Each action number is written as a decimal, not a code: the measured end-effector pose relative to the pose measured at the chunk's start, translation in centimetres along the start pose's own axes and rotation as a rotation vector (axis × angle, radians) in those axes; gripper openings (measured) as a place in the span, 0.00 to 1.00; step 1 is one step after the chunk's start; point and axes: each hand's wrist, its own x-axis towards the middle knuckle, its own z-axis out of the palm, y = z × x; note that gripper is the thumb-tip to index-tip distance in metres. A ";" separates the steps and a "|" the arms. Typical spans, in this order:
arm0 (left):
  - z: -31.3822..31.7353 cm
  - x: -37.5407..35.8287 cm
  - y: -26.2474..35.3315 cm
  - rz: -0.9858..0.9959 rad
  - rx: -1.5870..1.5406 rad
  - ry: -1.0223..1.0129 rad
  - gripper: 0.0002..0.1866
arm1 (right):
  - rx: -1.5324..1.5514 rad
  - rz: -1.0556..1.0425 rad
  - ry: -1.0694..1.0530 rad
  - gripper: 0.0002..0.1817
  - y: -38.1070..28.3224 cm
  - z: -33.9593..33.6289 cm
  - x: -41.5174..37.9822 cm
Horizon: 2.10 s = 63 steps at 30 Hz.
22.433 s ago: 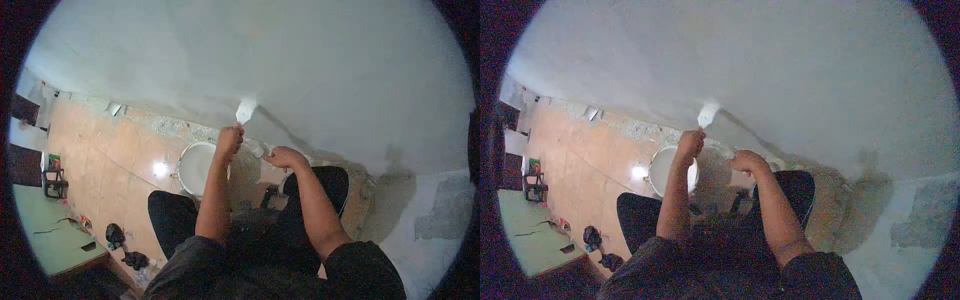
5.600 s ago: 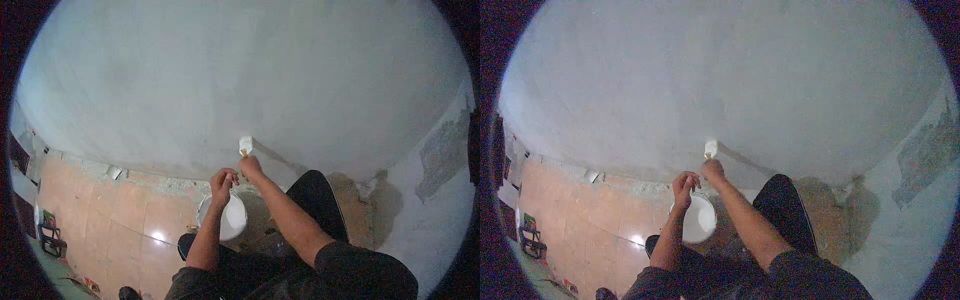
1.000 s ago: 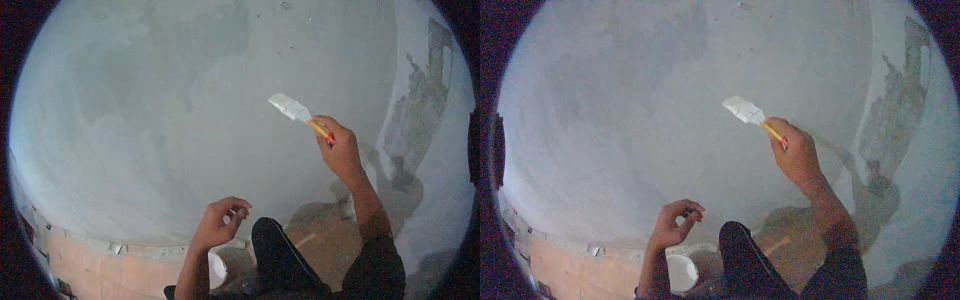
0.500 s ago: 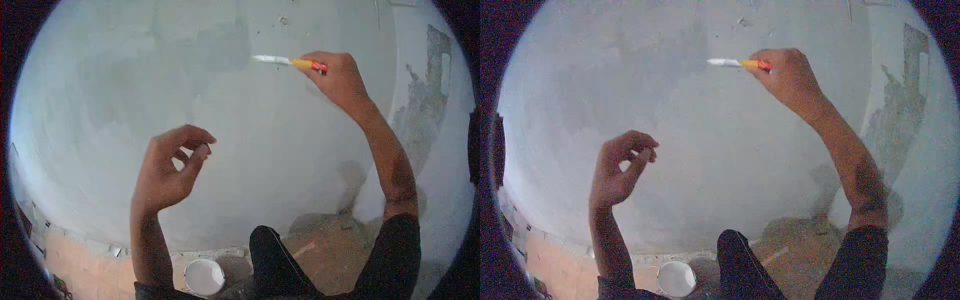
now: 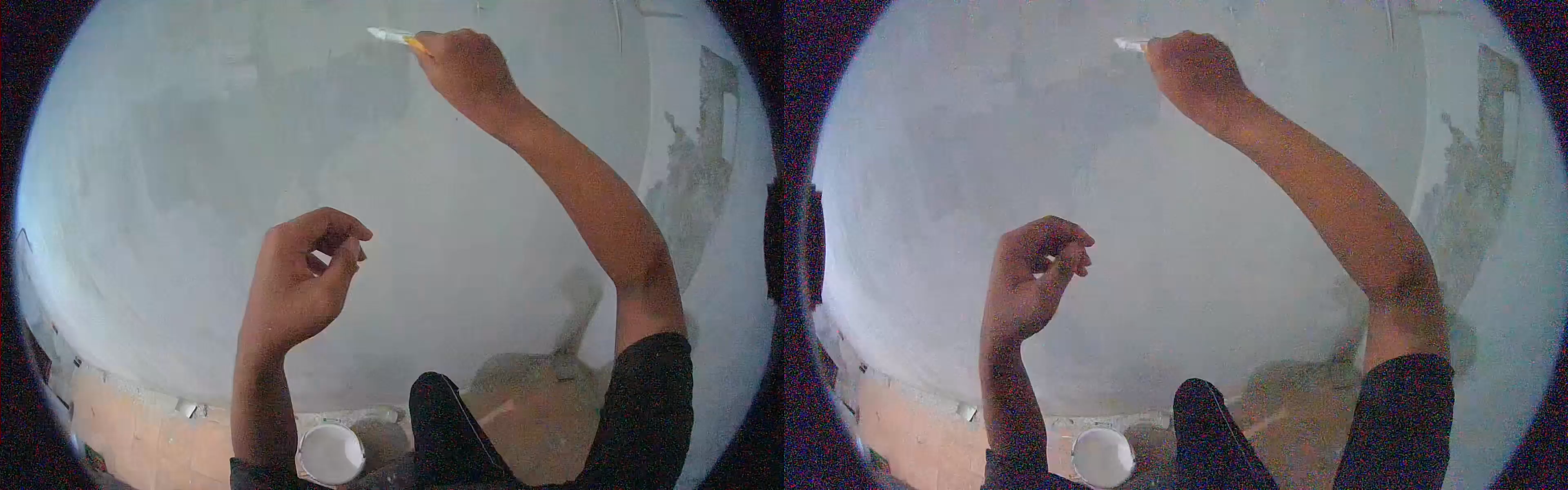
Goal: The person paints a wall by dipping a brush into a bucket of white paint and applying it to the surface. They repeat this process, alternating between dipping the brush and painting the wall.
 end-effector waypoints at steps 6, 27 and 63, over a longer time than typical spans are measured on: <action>0.4 0.4 0.4 -0.031 -0.041 -0.001 0.07 | -0.001 -0.031 -0.181 0.07 -1.1 3.0 -0.7; 2.0 -4.5 -4.5 -0.170 -0.179 -0.183 0.07 | 0.025 0.001 -0.387 0.14 -4.3 -0.4 0.2; 0.1 -23.7 -33.3 -0.756 -0.603 -0.956 0.18 | 1.343 2.242 -0.277 0.22 -48.9 -3.7 -38.6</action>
